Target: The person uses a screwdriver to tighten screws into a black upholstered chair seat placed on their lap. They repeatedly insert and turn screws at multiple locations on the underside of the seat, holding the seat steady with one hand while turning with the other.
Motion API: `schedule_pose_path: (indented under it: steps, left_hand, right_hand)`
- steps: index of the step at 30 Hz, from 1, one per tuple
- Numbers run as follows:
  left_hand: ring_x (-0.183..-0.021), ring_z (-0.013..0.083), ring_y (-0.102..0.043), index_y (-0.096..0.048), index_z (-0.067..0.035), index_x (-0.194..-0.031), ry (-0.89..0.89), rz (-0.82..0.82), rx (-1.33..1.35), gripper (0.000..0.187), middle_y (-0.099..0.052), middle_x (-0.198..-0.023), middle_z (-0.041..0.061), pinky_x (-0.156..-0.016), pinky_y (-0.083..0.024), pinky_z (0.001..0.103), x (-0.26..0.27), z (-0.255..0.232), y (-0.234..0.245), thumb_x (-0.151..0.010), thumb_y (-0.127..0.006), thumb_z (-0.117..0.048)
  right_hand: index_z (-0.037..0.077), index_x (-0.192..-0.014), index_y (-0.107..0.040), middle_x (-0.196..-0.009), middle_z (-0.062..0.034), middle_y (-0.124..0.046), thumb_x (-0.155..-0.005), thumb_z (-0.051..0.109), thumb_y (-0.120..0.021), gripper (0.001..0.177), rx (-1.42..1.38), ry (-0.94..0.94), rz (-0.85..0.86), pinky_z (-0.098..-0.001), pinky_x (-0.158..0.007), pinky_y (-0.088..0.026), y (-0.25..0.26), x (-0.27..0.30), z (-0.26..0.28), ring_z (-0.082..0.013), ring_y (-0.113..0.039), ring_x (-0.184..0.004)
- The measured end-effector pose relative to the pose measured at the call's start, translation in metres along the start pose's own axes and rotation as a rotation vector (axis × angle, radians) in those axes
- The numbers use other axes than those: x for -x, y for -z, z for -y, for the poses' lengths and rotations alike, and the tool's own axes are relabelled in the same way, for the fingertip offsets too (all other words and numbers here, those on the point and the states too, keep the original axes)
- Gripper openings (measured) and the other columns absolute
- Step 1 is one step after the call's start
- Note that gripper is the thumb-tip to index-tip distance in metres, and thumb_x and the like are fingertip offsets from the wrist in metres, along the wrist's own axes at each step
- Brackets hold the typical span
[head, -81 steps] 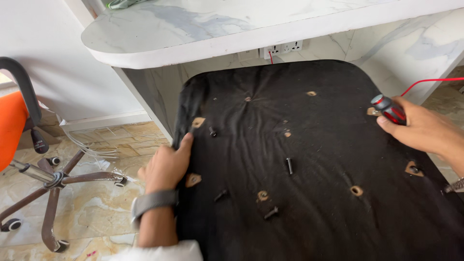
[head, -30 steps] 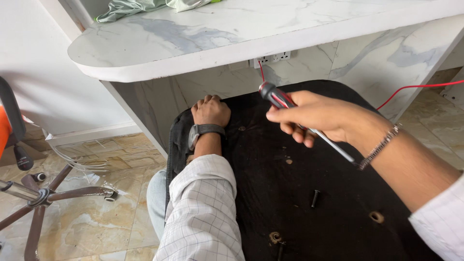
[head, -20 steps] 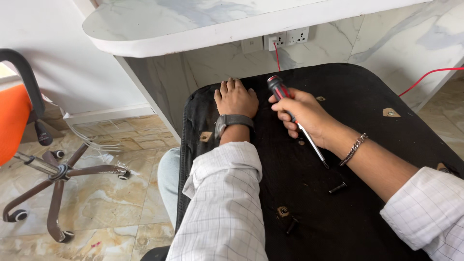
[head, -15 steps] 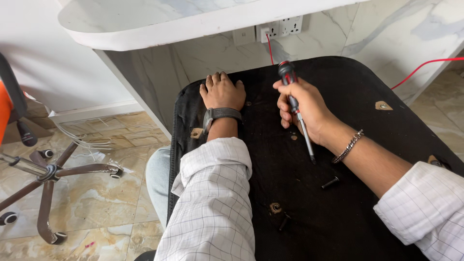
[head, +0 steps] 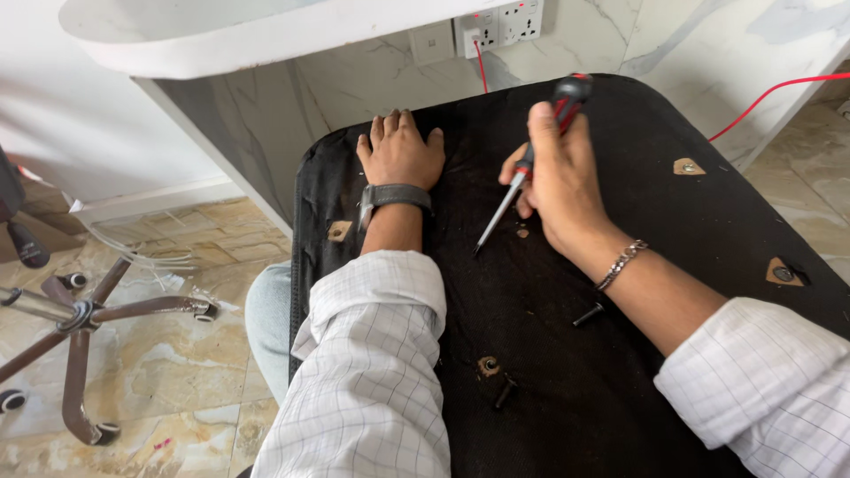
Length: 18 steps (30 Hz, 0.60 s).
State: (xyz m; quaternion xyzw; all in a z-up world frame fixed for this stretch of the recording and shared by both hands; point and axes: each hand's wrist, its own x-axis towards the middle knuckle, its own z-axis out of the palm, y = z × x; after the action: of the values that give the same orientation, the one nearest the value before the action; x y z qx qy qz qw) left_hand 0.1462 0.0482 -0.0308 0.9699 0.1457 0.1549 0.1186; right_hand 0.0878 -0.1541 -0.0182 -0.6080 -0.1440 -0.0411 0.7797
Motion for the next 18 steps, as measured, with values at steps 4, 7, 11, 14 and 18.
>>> schedule_pose_path:
  steps: [4,7,11,14,18]
  left_hand:
    - [-0.151,0.0278,-0.017,-0.035,-0.011,-0.152,0.051,0.033,-0.067,0.077,-0.030,-0.161,0.006,-0.120,-0.012,0.053,-0.003,-0.002,0.008,-0.094,-0.046,-0.060]
    - [-0.151,0.0271,-0.022,-0.038,-0.012,-0.152,0.070,0.062,-0.078,0.077,-0.034,-0.161,0.008,-0.122,-0.015,0.052,-0.006,-0.004,0.015,-0.093,-0.047,-0.061]
    - [-0.149,0.0289,-0.035,-0.050,-0.008,-0.148,0.121,0.038,-0.027,0.072,-0.043,-0.159,0.010,-0.122,-0.027,0.046,-0.008,-0.001,0.009,-0.094,-0.055,-0.055]
    - [-0.144,0.0333,-0.027,-0.048,-0.004,-0.142,0.032,-0.181,-0.013,0.078,-0.040,-0.150,0.014,-0.113,-0.023,0.055,-0.013,0.001,-0.001,-0.083,-0.064,-0.052]
    - [-0.148,0.0351,-0.031,-0.050,-0.005,-0.143,0.040,-0.150,-0.005,0.077,-0.043,-0.154,0.015,-0.116,-0.022,0.056,-0.023,0.005,-0.010,-0.087,-0.063,-0.055]
  right_hand:
    - [0.009,-0.112,-0.033,-0.069,-0.0082,-0.061,-0.108,0.051,-0.041,0.042,0.042,-0.032,-0.092,-0.0233,-0.034,-0.043,0.004,-0.003,0.003,-0.0072,-0.045,-0.041]
    - [0.011,-0.108,-0.035,-0.066,-0.0043,-0.056,-0.106,0.052,-0.043,0.042,0.062,-0.027,-0.149,-0.0231,-0.034,-0.041,0.006,-0.006,0.002,-0.0067,-0.047,-0.043]
    - [0.012,-0.103,-0.039,-0.064,0.0015,-0.047,-0.104,0.044,-0.056,0.037,0.062,-0.050,-0.185,-0.0224,-0.034,-0.034,0.006,-0.006,0.004,-0.0055,-0.046,-0.046]
    - [0.012,-0.102,-0.043,-0.068,0.0052,-0.050,-0.098,0.028,-0.066,0.028,0.071,-0.081,-0.126,-0.0217,-0.035,-0.035,0.003,-0.005,0.011,-0.0038,-0.046,-0.048]
    - [0.009,-0.098,-0.055,-0.064,0.0038,-0.049,-0.093,0.018,-0.069,0.018,0.196,-0.141,0.009,-0.0215,-0.035,-0.030,0.005,-0.003,0.017,-0.0040,-0.042,-0.046]
